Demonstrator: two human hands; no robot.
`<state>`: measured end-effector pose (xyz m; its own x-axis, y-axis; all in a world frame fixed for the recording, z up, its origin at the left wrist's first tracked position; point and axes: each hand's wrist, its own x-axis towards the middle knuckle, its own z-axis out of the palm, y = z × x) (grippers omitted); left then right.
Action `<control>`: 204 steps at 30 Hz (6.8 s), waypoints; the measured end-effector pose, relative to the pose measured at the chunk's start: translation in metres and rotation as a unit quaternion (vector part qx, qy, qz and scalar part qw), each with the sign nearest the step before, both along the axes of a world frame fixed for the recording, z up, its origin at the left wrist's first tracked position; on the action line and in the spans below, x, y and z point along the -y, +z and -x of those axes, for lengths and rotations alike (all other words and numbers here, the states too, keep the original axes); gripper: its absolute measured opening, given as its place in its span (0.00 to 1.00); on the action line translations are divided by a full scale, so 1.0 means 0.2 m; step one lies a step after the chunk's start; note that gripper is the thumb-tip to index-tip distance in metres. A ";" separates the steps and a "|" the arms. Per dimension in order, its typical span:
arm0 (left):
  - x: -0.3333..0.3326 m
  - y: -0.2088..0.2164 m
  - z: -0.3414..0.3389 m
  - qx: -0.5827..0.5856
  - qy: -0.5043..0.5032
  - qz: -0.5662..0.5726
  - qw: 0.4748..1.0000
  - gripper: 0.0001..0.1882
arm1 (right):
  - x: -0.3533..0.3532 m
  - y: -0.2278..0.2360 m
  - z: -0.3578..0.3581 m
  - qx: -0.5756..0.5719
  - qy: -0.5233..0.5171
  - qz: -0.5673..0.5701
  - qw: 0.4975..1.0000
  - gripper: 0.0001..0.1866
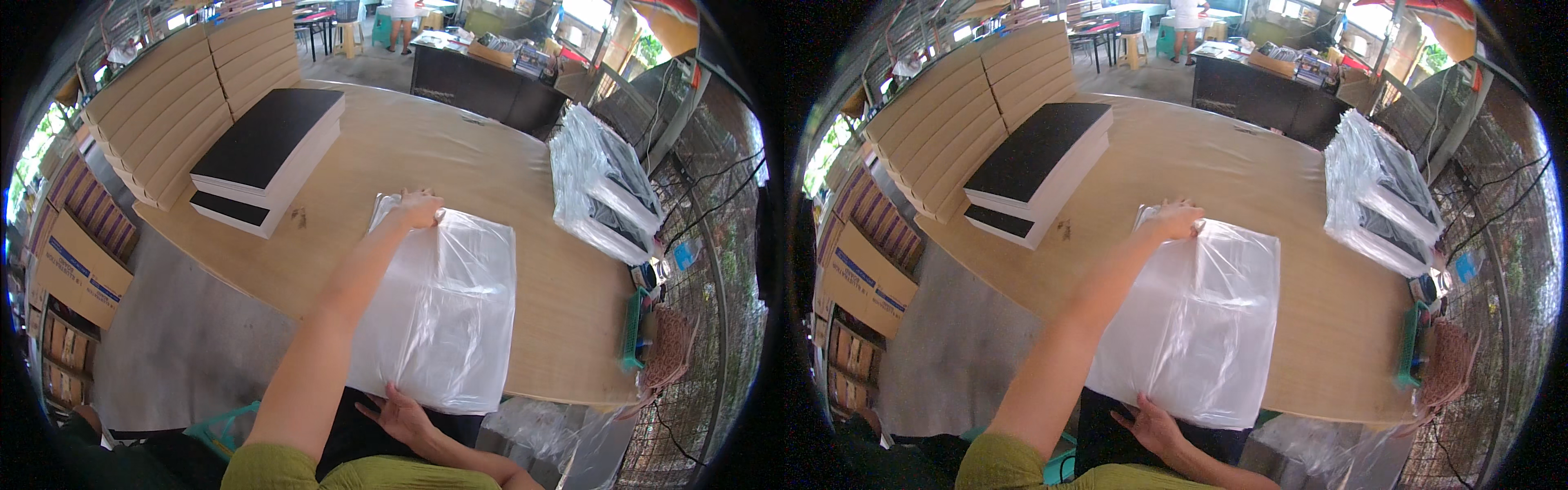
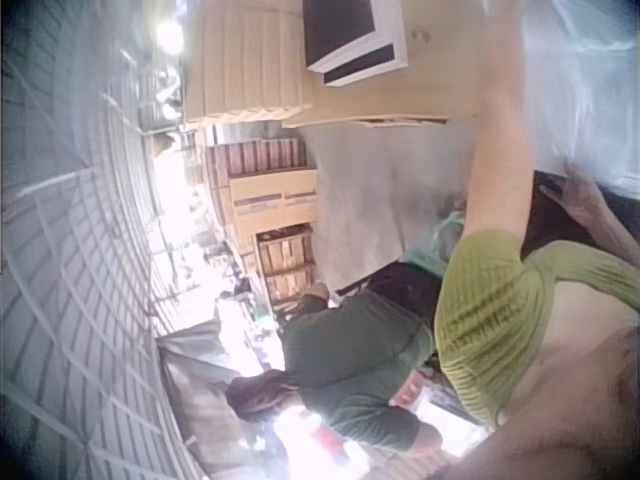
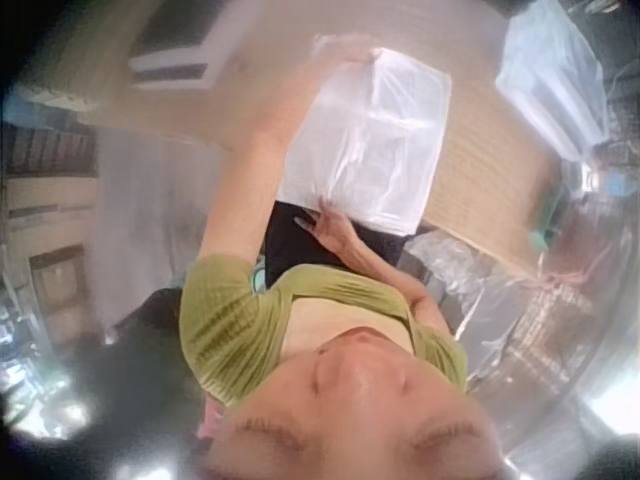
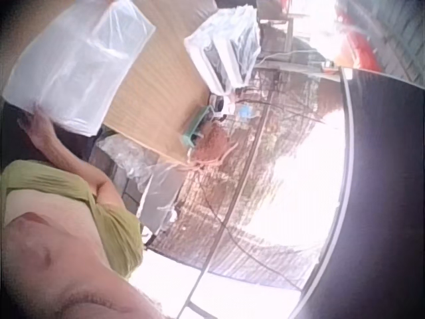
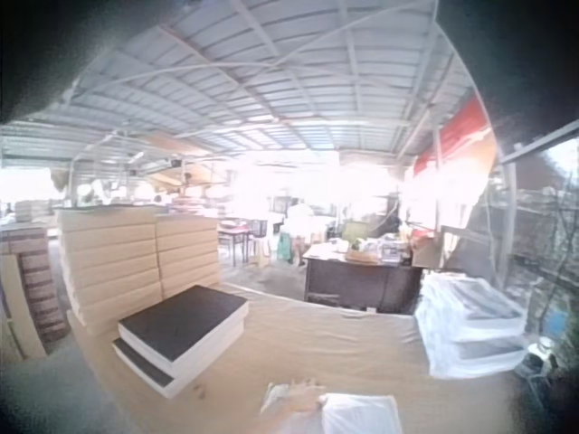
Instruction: The person prepares plastic bags and then places large black foam boards into them one by one.
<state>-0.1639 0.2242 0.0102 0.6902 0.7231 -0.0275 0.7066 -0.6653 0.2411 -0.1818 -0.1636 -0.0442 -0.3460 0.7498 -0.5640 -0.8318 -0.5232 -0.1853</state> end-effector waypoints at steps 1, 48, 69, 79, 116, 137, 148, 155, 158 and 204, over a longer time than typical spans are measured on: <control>0.00 -0.01 0.00 -0.005 0.018 -0.021 1.000 0.24 | -0.01 -0.01 0.02 -0.004 -0.006 0.007 1.000 0.24; -0.23 0.12 2.59 0.430 0.499 0.061 0.750 0.49 | -0.95 0.61 0.00 0.388 0.202 -0.402 0.804 0.18; -0.37 0.17 2.52 0.241 0.590 0.014 0.771 0.55 | -1.03 0.56 -0.12 0.415 0.186 -0.358 0.815 0.21; -0.15 0.26 2.36 0.212 0.566 -0.022 0.796 0.54 | -1.24 0.49 -0.05 0.446 0.192 -0.374 0.790 0.23; 0.65 0.18 1.67 0.680 0.324 0.412 0.513 0.38 | -1.39 0.44 -0.16 0.362 0.090 -0.225 0.900 0.21; 0.49 0.12 0.10 0.569 0.140 0.627 0.512 0.29 | -0.71 0.65 -1.34 0.406 -0.230 -0.120 0.876 0.20; 0.45 0.15 0.09 0.487 0.179 0.619 0.590 0.37 | -0.67 0.49 -1.40 0.347 -0.237 -0.122 0.899 0.13; 1.17 0.09 0.51 0.602 0.331 0.017 0.727 0.51 | -0.67 0.41 -1.44 0.319 -0.249 -0.106 0.908 0.13; 1.68 -0.31 0.81 0.660 0.415 0.197 0.595 0.51 | -0.70 0.41 -1.38 0.309 -0.250 -0.126 0.909 0.13; 1.93 -0.96 0.67 0.621 0.386 0.641 0.234 0.28 | -0.41 0.21 -1.12 0.306 -0.174 -0.147 0.924 0.20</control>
